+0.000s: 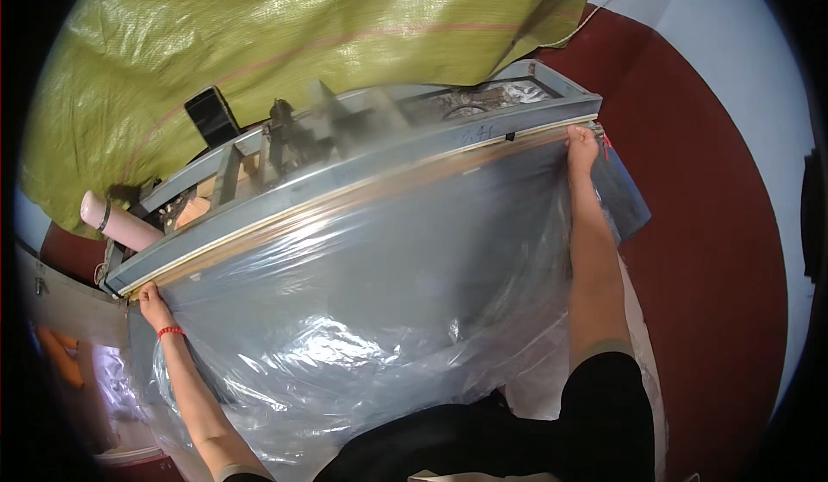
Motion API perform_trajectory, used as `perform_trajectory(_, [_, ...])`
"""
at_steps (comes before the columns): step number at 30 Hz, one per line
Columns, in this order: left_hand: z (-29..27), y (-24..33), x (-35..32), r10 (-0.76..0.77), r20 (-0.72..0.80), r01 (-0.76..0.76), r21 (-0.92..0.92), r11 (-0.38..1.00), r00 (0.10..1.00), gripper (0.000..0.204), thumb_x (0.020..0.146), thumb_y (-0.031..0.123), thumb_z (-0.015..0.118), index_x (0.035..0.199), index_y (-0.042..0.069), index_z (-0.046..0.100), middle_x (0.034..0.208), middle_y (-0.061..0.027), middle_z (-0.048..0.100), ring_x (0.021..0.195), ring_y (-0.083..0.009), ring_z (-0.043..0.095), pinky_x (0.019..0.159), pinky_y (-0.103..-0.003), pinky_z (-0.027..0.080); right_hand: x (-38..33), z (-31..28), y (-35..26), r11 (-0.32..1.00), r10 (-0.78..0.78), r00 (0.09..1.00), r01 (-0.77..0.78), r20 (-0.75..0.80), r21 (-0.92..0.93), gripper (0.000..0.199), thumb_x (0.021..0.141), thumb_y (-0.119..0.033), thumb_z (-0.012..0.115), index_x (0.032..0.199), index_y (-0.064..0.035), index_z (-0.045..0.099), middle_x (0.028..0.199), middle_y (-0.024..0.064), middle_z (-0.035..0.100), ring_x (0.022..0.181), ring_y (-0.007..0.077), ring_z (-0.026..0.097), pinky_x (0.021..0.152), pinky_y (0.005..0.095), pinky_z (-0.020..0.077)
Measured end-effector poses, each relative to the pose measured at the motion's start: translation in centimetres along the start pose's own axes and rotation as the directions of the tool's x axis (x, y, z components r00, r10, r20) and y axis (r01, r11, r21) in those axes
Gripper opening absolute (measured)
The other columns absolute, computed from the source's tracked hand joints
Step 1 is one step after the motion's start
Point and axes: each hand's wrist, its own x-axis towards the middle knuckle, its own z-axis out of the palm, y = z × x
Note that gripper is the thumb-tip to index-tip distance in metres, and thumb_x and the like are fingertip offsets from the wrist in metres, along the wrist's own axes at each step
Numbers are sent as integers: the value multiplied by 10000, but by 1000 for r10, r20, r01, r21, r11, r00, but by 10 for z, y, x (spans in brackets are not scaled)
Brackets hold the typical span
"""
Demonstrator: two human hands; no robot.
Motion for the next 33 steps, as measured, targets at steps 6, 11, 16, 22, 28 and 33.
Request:
perform_trajectory(6, [-2,10,-5,-53,-45,54,33,998,998,171,852,181,567,712,122,487,604,68,422,528,-26,359,458,-184,285,-1,5,-5,994,112,990,-113,-83,-11,149,777,-117,628,817,-30,513,598,27,522,486,102,485,432,235,392])
perform_trajectory(11, [-25,17,0,-140,14,140,-182,973,990,111,842,156,541,800,89,464,677,3,490,599,-107,496,569,-287,489,7,0,2,994,68,982,-81,-175,-69,98,807,-90,543,870,-31,497,752,91,541,540,168,525,439,289,456])
perform_trajectory(16, [-1,27,-16,-179,-141,138,-262,955,974,42,827,83,480,859,59,471,766,-33,519,644,-127,528,592,-292,501,0,0,-11,983,183,967,-180,-177,34,111,821,-80,509,911,-18,490,842,110,541,649,183,550,541,304,485])
perform_trajectory(22, [-20,103,-55,-115,185,145,-153,978,976,52,830,90,505,872,107,479,668,51,446,542,-32,406,487,-158,339,-93,68,-135,861,-484,874,465,-50,-206,153,837,-103,528,946,3,530,881,99,552,840,203,524,794,313,412])
perform_trajectory(28, [-67,172,-107,-22,45,32,-243,970,999,108,817,42,523,872,125,482,652,80,378,538,-2,329,463,-150,258,-259,147,-263,622,-717,441,755,540,208,183,725,-93,632,886,-24,577,958,114,549,947,271,507,820,358,393])
perform_trajectory(33, [-97,171,-124,-43,37,49,-168,985,998,94,834,74,538,901,122,495,695,84,421,597,5,363,499,-152,269,-300,138,-251,966,-101,91,247,991,76,103,788,-126,595,744,-38,566,740,84,559,710,177,537,610,307,420])
